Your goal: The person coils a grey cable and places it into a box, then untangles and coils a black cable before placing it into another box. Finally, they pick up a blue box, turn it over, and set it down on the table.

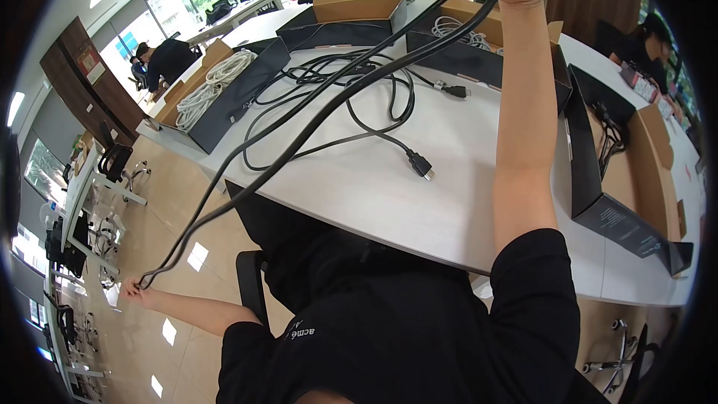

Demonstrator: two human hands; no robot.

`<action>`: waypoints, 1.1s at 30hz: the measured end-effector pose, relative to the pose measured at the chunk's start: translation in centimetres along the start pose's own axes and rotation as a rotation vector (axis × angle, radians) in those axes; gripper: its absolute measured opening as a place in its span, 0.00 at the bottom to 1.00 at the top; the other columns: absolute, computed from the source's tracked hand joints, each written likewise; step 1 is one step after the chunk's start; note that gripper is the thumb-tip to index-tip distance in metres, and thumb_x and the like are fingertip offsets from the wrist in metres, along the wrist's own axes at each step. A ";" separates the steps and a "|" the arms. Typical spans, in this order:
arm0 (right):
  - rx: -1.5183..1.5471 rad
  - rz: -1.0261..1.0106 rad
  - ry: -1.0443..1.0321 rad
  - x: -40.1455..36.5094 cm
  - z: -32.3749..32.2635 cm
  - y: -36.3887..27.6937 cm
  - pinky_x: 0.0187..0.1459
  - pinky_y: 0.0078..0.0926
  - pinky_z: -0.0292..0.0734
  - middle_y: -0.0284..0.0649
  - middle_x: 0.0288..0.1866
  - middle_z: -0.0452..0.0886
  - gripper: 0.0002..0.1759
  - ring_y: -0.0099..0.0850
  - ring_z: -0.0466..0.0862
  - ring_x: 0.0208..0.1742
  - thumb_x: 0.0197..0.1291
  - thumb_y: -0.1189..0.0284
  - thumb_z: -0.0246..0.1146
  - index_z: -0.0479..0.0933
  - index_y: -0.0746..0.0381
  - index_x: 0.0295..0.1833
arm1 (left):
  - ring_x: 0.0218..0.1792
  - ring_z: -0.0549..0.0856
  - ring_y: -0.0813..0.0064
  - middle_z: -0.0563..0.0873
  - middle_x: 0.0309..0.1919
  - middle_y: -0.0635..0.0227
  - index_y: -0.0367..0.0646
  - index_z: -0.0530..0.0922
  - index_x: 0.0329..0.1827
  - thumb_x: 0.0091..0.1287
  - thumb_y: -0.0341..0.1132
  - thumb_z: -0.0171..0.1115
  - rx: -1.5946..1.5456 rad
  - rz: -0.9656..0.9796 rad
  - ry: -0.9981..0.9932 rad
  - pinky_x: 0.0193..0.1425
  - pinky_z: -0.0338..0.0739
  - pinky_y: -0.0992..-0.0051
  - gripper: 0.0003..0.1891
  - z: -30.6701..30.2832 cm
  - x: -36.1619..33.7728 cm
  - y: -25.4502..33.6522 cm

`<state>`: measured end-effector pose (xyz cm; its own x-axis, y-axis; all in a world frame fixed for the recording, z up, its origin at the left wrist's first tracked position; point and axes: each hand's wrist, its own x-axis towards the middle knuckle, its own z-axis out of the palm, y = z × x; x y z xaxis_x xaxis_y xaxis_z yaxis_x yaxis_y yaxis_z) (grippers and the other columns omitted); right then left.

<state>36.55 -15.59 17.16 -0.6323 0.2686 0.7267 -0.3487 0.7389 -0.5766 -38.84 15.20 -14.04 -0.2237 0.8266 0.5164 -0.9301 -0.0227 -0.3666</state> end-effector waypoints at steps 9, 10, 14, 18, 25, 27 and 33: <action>-0.317 0.452 0.235 -2.0 -1.1 0.5 0.40 0.27 0.80 0.57 0.44 0.76 0.24 0.38 0.82 0.40 0.60 0.59 0.49 0.71 0.70 0.50 | 0.12 0.66 0.89 0.71 0.15 0.78 0.40 0.71 0.30 0.52 0.50 0.67 0.027 0.262 -0.196 0.13 0.60 0.89 0.21 3.7 -2.8 -4.6; -0.459 0.613 0.333 -1.9 -0.8 0.7 0.40 0.27 0.80 0.56 0.42 0.78 0.24 0.37 0.83 0.39 0.62 0.59 0.47 0.73 0.70 0.48 | 0.12 0.66 0.89 0.71 0.15 0.78 0.41 0.71 0.29 0.51 0.50 0.68 0.040 0.246 -0.236 0.14 0.61 0.89 0.22 4.1 -3.3 -5.0; -0.724 0.543 0.746 -1.6 -1.5 2.5 0.34 0.30 0.75 0.50 0.40 0.75 0.24 0.35 0.78 0.39 0.62 0.56 0.46 0.73 0.67 0.46 | 0.13 0.67 0.87 0.70 0.15 0.77 0.42 0.71 0.27 0.48 0.48 0.71 0.079 0.191 -0.343 0.15 0.63 0.90 0.21 5.5 -4.6 -5.8; -0.192 0.068 0.721 -1.4 -3.4 1.4 0.51 0.51 0.72 0.53 0.55 0.72 0.28 0.44 0.71 0.59 0.66 0.52 0.40 0.75 0.66 0.43 | 0.13 0.67 0.85 0.68 0.15 0.75 0.42 0.70 0.26 0.48 0.41 0.72 0.009 0.080 -0.409 0.15 0.64 0.89 0.18 6.1 -4.4 -6.9; 0.083 -0.355 1.060 -2.2 -4.6 -2.0 0.31 0.25 0.73 0.41 0.29 0.70 0.19 0.29 0.72 0.29 0.62 0.58 0.53 0.67 0.65 0.30 | 0.14 0.67 0.83 0.66 0.15 0.73 0.43 0.63 0.23 0.48 0.37 0.72 -0.146 -0.323 -0.197 0.15 0.63 0.85 0.21 7.6 -2.7 -14.5; 0.299 -0.325 1.222 -1.7 -3.5 -3.6 0.17 0.12 0.57 0.31 0.19 0.55 0.19 0.19 0.56 0.17 0.60 0.59 0.55 0.65 0.64 0.30 | 0.14 0.66 0.82 0.65 0.14 0.74 0.43 0.62 0.22 0.47 0.40 0.73 -0.133 -0.312 0.060 0.15 0.61 0.85 0.22 6.6 -0.7 -15.3; 0.126 -0.634 1.039 -4.2 -3.7 -6.7 0.13 0.13 0.44 0.28 0.17 0.53 0.16 0.18 0.53 0.15 0.62 0.62 0.55 0.65 0.61 0.28 | 0.11 0.64 0.87 0.67 0.13 0.79 0.50 0.63 0.18 0.48 0.54 0.69 -0.188 -0.079 0.617 0.18 0.59 0.88 0.24 -2.5 4.3 -13.5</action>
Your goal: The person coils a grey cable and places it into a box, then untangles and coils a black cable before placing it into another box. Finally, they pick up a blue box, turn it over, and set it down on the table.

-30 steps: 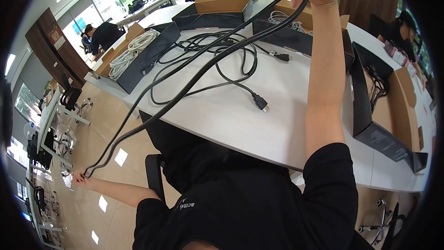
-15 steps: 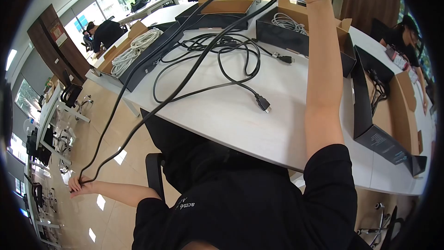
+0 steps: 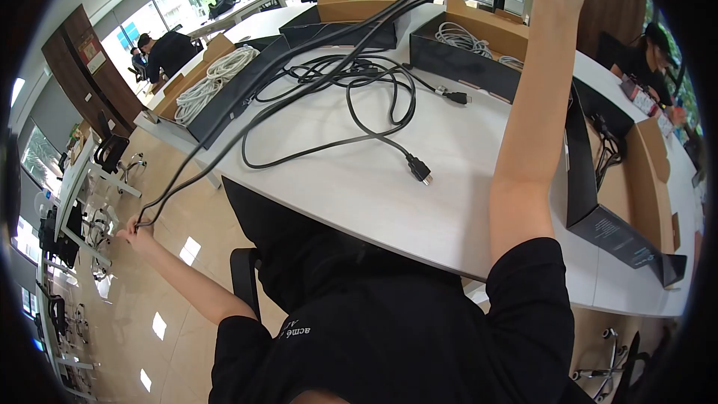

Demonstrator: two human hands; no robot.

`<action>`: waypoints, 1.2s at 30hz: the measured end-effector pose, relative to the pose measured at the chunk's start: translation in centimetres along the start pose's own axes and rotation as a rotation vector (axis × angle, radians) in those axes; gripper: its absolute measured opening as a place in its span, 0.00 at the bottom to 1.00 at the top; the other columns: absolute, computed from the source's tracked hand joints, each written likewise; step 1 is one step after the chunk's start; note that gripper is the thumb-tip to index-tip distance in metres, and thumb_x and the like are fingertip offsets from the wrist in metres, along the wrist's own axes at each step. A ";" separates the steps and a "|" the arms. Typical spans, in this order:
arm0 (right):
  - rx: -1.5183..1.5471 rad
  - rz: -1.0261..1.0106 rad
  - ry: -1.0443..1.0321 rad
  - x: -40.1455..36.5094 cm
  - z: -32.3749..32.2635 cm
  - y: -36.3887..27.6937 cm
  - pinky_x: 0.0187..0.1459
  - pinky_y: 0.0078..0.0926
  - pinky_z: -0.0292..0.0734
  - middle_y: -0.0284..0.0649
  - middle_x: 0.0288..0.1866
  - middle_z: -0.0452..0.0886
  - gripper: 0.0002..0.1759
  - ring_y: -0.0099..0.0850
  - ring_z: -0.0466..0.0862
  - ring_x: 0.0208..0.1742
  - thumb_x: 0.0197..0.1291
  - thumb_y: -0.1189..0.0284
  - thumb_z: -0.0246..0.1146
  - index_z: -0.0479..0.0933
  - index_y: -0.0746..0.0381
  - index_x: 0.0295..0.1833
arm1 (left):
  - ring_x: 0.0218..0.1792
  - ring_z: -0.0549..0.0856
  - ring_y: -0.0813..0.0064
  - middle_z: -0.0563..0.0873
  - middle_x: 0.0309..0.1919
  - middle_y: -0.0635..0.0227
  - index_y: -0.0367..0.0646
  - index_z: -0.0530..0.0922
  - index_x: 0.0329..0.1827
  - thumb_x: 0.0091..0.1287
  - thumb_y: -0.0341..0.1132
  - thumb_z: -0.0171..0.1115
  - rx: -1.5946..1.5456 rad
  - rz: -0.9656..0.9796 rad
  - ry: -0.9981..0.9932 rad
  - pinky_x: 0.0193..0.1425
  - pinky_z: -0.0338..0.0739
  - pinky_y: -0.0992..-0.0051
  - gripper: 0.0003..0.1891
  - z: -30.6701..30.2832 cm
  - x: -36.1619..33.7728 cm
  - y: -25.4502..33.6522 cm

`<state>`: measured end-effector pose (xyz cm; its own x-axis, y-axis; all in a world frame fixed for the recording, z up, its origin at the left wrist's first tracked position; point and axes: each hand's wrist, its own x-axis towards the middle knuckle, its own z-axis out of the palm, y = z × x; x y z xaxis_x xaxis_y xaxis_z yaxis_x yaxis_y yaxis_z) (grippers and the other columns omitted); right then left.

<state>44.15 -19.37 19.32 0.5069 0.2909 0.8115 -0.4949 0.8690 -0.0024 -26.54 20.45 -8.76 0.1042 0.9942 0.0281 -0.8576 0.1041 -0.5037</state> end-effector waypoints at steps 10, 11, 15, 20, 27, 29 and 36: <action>-0.174 -0.244 -0.018 -2.7 4.7 2.1 0.11 0.15 0.47 0.28 0.16 0.56 0.16 0.17 0.54 0.13 0.64 0.60 0.52 0.64 0.58 0.28 | 0.16 0.71 0.82 0.77 0.24 0.70 0.45 0.68 0.34 0.40 0.66 0.65 0.461 0.258 0.581 0.20 0.67 0.86 0.34 -5.7 -0.8 -11.9; -0.149 -0.237 -0.019 -2.6 4.8 1.9 0.10 0.16 0.44 0.27 0.15 0.56 0.16 0.17 0.52 0.12 0.63 0.59 0.53 0.64 0.57 0.28 | 0.18 0.71 0.81 0.76 0.24 0.70 0.45 0.68 0.33 0.41 0.63 0.67 0.464 0.270 0.591 0.19 0.67 0.86 0.32 -5.5 -0.8 -12.6; -0.010 0.060 -0.316 -1.2 2.7 -1.9 0.14 0.15 0.57 0.33 0.15 0.62 0.15 0.21 0.64 0.15 0.56 0.62 0.48 0.67 0.62 0.25 | 0.21 0.73 0.78 0.74 0.22 0.70 0.44 0.69 0.30 0.44 0.50 0.73 0.371 0.221 0.544 0.18 0.68 0.85 0.25 -4.9 -0.4 -11.8; -0.032 -0.044 -0.201 -2.2 5.3 -1.8 0.12 0.15 0.52 0.30 0.13 0.56 0.15 0.19 0.58 0.12 0.56 0.63 0.49 0.63 0.60 0.21 | 0.20 0.71 0.76 0.72 0.21 0.71 0.43 0.69 0.28 0.49 0.34 0.71 0.211 0.145 0.432 0.21 0.69 0.83 0.16 -6.2 1.7 -9.3; 0.084 -0.173 -0.137 -5.3 9.9 1.6 0.12 0.16 0.40 0.26 0.16 0.53 0.15 0.18 0.49 0.14 0.62 0.56 0.53 0.68 0.56 0.30 | 0.19 0.72 0.76 0.73 0.20 0.72 0.45 0.66 0.24 0.57 0.47 0.63 0.489 0.144 0.462 0.23 0.69 0.78 0.18 -8.3 3.5 -10.6; 0.075 -0.181 -0.161 -5.3 10.0 1.4 0.12 0.16 0.40 0.26 0.16 0.53 0.15 0.18 0.49 0.14 0.62 0.56 0.53 0.68 0.56 0.31 | 0.19 0.73 0.77 0.73 0.20 0.71 0.45 0.67 0.26 0.58 0.53 0.60 0.539 0.094 0.310 0.23 0.69 0.79 0.20 -8.1 2.6 -10.7; 0.041 -0.164 -0.305 -4.8 9.5 0.1 0.11 0.16 0.40 0.27 0.16 0.54 0.15 0.18 0.49 0.14 0.62 0.56 0.53 0.69 0.56 0.32 | 0.15 0.73 0.80 0.76 0.19 0.68 0.43 0.70 0.26 0.61 0.51 0.53 0.379 0.099 0.367 0.13 0.60 0.85 0.19 -5.8 -0.3 -13.5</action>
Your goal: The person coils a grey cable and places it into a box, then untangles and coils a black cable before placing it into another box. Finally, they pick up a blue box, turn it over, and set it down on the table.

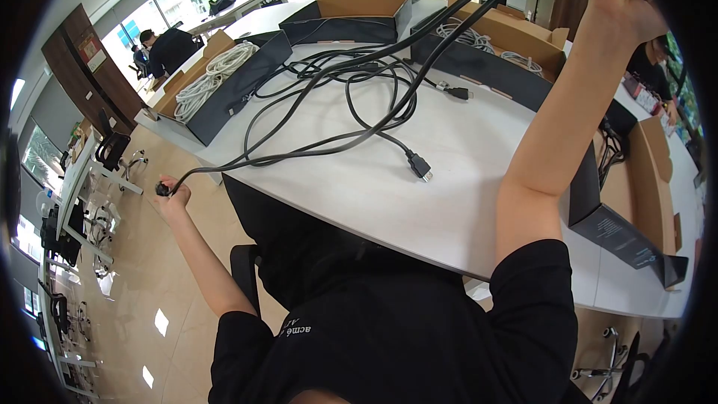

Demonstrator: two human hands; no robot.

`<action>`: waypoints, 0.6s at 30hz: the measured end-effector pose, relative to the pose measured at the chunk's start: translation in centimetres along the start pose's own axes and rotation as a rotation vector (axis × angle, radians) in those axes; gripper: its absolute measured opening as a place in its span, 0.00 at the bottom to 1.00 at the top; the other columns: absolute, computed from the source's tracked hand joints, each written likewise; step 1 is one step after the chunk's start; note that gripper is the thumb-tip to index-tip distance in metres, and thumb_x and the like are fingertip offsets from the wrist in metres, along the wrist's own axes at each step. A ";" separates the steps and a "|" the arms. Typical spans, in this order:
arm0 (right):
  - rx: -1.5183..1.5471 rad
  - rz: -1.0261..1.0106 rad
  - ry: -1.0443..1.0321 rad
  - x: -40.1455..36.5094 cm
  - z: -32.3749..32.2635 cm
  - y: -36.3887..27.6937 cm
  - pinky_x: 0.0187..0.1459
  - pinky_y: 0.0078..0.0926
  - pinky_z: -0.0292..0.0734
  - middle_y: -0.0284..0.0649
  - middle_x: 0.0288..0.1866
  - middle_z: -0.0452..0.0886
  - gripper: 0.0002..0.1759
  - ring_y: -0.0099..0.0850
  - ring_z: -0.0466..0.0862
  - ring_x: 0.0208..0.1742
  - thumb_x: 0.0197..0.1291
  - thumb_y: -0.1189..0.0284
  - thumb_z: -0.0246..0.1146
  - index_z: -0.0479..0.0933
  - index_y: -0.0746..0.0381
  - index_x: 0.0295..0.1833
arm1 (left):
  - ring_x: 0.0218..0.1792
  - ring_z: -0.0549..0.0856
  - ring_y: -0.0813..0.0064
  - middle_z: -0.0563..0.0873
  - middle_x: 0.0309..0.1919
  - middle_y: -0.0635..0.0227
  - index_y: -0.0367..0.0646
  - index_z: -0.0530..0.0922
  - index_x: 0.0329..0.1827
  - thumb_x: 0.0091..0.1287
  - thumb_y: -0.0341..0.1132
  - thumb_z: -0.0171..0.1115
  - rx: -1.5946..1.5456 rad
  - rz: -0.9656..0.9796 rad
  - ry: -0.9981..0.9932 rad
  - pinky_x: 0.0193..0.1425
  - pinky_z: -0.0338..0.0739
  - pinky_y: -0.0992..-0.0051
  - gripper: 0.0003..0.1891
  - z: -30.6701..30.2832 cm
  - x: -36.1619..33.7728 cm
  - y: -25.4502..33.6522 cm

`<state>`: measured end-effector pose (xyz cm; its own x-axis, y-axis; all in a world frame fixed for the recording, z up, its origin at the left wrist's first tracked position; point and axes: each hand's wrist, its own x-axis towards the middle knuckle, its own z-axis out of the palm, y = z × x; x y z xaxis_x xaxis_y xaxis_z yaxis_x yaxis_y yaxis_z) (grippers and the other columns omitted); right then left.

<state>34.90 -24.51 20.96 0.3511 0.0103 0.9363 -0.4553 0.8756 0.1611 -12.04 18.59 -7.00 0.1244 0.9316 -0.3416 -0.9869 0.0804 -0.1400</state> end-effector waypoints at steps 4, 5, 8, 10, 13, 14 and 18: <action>-0.052 0.050 -0.068 0.1 0.0 -0.2 0.11 0.16 0.40 0.27 0.17 0.54 0.16 0.18 0.50 0.14 0.62 0.55 0.52 0.69 0.57 0.32 | 0.12 0.66 0.81 0.75 0.19 0.67 0.40 0.70 0.27 0.62 0.43 0.46 -0.158 -0.080 -0.114 0.11 0.55 0.84 0.14 -1.6 3.2 2.7; -0.073 0.059 -0.054 0.3 -0.1 -0.3 0.11 0.16 0.40 0.27 0.17 0.54 0.16 0.18 0.49 0.14 0.62 0.55 0.52 0.69 0.57 0.32 | 0.12 0.64 0.81 0.75 0.19 0.67 0.40 0.70 0.27 0.62 0.41 0.43 -0.182 -0.040 -0.118 0.12 0.54 0.84 0.14 -1.8 2.9 2.5; -0.090 0.069 -0.041 0.6 -0.2 -0.6 0.11 0.16 0.40 0.27 0.17 0.54 0.16 0.18 0.49 0.14 0.62 0.55 0.52 0.68 0.57 0.32 | 0.12 0.60 0.81 0.74 0.19 0.67 0.39 0.70 0.27 0.64 0.39 0.38 -0.112 0.001 -0.158 0.12 0.54 0.83 0.15 -0.8 0.1 1.1; -0.034 0.063 -0.070 -0.1 0.4 0.1 0.11 0.16 0.41 0.27 0.17 0.54 0.17 0.18 0.49 0.14 0.62 0.55 0.52 0.68 0.57 0.32 | 0.12 0.62 0.81 0.75 0.20 0.66 0.38 0.70 0.28 0.64 0.37 0.38 -0.162 -0.100 -0.183 0.13 0.56 0.82 0.14 -0.6 0.1 1.5; -0.053 0.045 -0.136 0.0 0.5 0.1 0.10 0.15 0.41 0.27 0.17 0.54 0.17 0.18 0.49 0.14 0.63 0.55 0.51 0.68 0.58 0.32 | 0.14 0.65 0.80 0.77 0.21 0.64 0.37 0.71 0.31 0.64 0.34 0.40 -0.173 -0.232 -0.181 0.16 0.60 0.81 0.12 -0.4 -0.2 2.0; -0.054 0.036 -0.126 0.0 0.6 0.1 0.10 0.15 0.41 0.27 0.17 0.54 0.17 0.18 0.49 0.14 0.63 0.55 0.51 0.68 0.58 0.32 | 0.14 0.66 0.79 0.77 0.22 0.64 0.37 0.71 0.31 0.64 0.33 0.40 -0.136 -0.226 -0.162 0.16 0.60 0.81 0.11 -0.1 -0.2 2.0; -0.070 0.044 -0.105 -0.2 0.9 -0.1 0.10 0.15 0.42 0.27 0.17 0.54 0.17 0.18 0.49 0.14 0.63 0.55 0.51 0.67 0.57 0.33 | 0.15 0.66 0.79 0.77 0.23 0.64 0.37 0.71 0.34 0.64 0.31 0.40 0.052 -0.267 -0.206 0.18 0.61 0.81 0.10 0.6 -1.4 2.0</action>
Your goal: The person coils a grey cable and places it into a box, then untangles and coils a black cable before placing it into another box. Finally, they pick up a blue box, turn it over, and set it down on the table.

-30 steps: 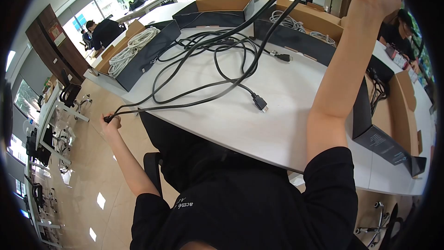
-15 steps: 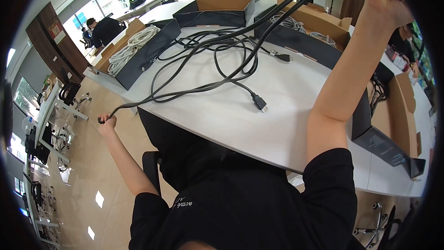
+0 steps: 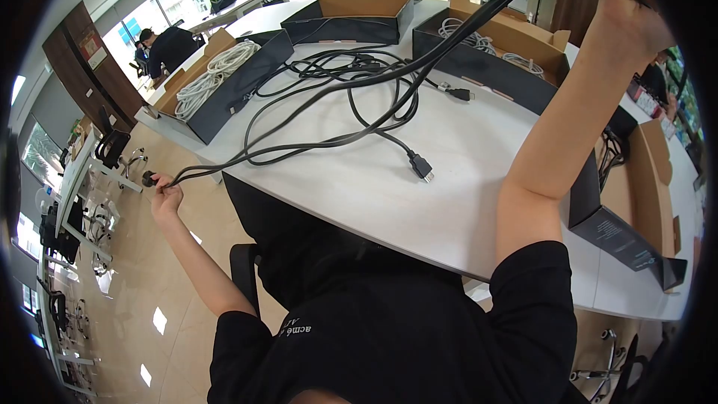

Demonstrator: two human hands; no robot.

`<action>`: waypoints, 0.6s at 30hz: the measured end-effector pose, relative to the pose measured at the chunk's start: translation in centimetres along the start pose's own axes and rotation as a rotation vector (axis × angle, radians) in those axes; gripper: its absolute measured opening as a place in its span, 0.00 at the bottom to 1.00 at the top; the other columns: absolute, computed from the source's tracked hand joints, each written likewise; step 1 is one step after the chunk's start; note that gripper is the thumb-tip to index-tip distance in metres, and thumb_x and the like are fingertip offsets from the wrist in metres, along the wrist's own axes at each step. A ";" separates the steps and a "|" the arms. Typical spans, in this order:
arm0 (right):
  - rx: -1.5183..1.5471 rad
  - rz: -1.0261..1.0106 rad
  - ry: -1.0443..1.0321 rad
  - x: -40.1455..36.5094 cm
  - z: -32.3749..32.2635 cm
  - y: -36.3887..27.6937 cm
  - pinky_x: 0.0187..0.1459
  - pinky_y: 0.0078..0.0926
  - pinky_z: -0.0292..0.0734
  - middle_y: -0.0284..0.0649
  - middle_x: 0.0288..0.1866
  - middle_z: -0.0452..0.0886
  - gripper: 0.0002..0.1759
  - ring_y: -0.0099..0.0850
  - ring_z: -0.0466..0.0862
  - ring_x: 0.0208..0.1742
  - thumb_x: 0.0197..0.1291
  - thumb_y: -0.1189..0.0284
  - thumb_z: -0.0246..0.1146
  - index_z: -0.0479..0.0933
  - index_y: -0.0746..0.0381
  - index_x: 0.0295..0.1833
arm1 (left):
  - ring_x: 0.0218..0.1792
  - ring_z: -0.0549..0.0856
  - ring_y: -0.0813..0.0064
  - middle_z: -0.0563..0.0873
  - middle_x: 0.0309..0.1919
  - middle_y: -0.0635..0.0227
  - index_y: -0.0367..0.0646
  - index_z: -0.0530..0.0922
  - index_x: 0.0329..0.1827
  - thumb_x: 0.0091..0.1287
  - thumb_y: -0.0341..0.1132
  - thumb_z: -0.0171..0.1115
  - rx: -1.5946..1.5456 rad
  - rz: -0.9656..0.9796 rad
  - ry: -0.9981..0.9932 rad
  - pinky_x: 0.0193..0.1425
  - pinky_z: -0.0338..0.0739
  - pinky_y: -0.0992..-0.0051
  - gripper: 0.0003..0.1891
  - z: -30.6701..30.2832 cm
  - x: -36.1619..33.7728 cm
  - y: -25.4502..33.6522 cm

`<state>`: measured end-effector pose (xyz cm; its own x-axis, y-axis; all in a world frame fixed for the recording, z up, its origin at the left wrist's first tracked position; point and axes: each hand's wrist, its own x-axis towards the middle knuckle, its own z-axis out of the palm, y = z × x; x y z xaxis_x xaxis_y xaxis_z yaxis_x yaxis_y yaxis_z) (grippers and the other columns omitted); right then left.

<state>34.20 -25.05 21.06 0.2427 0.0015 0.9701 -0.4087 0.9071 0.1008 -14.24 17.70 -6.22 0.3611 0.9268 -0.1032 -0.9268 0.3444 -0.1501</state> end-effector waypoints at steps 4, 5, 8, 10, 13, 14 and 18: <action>-0.068 -0.052 0.078 0.2 -0.2 -0.8 0.10 0.15 0.42 0.27 0.17 0.54 0.16 0.18 0.50 0.13 0.63 0.56 0.50 0.67 0.58 0.33 | 0.15 0.64 0.79 0.74 0.25 0.65 0.36 0.70 0.40 0.67 0.40 0.43 0.183 0.144 -0.022 0.17 0.60 0.81 0.14 1.3 -1.8 -0.9; -0.064 -0.038 0.066 0.2 -0.4 -1.1 0.10 0.15 0.43 0.27 0.17 0.54 0.16 0.19 0.50 0.13 0.64 0.56 0.50 0.67 0.58 0.34 | 0.14 0.63 0.79 0.73 0.25 0.65 0.35 0.70 0.42 0.67 0.43 0.45 0.183 0.245 0.020 0.17 0.59 0.81 0.16 2.3 -3.2 -2.4; -0.040 -0.026 0.040 0.4 -0.8 -1.8 0.10 0.15 0.44 0.28 0.17 0.54 0.16 0.19 0.51 0.13 0.64 0.58 0.50 0.66 0.60 0.35 | 0.14 0.60 0.80 0.72 0.24 0.67 0.33 0.69 0.46 0.66 0.47 0.52 0.294 0.346 -0.104 0.16 0.57 0.82 0.21 2.1 -2.9 -0.9; -0.017 -0.036 0.006 0.2 -0.8 -2.5 0.10 0.15 0.46 0.28 0.17 0.56 0.14 0.19 0.53 0.13 0.64 0.60 0.50 0.67 0.60 0.34 | 0.13 0.59 0.82 0.71 0.22 0.69 0.33 0.69 0.45 0.64 0.47 0.55 0.337 0.307 -0.252 0.15 0.55 0.83 0.22 1.3 -1.9 2.4; 0.026 -0.052 -0.060 -0.7 -0.6 -3.9 0.11 0.15 0.49 0.28 0.17 0.59 0.12 0.18 0.56 0.14 0.63 0.63 0.50 0.68 0.60 0.34 | 0.12 0.58 0.84 0.69 0.18 0.73 0.34 0.71 0.40 0.63 0.43 0.58 0.232 0.169 -0.421 0.14 0.54 0.85 0.18 0.6 -1.6 5.8; 0.052 -0.059 -0.090 -0.9 -0.4 -4.5 0.11 0.15 0.50 0.28 0.17 0.60 0.11 0.18 0.57 0.14 0.63 0.64 0.50 0.68 0.60 0.33 | 0.12 0.58 0.84 0.68 0.17 0.74 0.34 0.72 0.38 0.63 0.43 0.57 0.151 0.113 -0.463 0.14 0.53 0.85 0.16 0.4 -1.6 6.5; 0.169 -0.070 -0.240 -1.6 1.0 -7.6 0.12 0.14 0.55 0.28 0.17 0.63 0.08 0.18 0.61 0.14 0.62 0.69 0.51 0.70 0.61 0.32 | 0.11 0.60 0.85 0.66 0.13 0.76 0.36 0.74 0.33 0.65 0.43 0.54 0.021 0.092 -0.469 0.14 0.57 0.86 0.15 1.1 -3.1 4.8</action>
<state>36.03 -32.37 18.96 0.0686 -0.1764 0.9819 -0.5443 0.8182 0.1850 -19.91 16.59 -5.53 0.1965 0.9194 0.3407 -0.9563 0.2564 -0.1403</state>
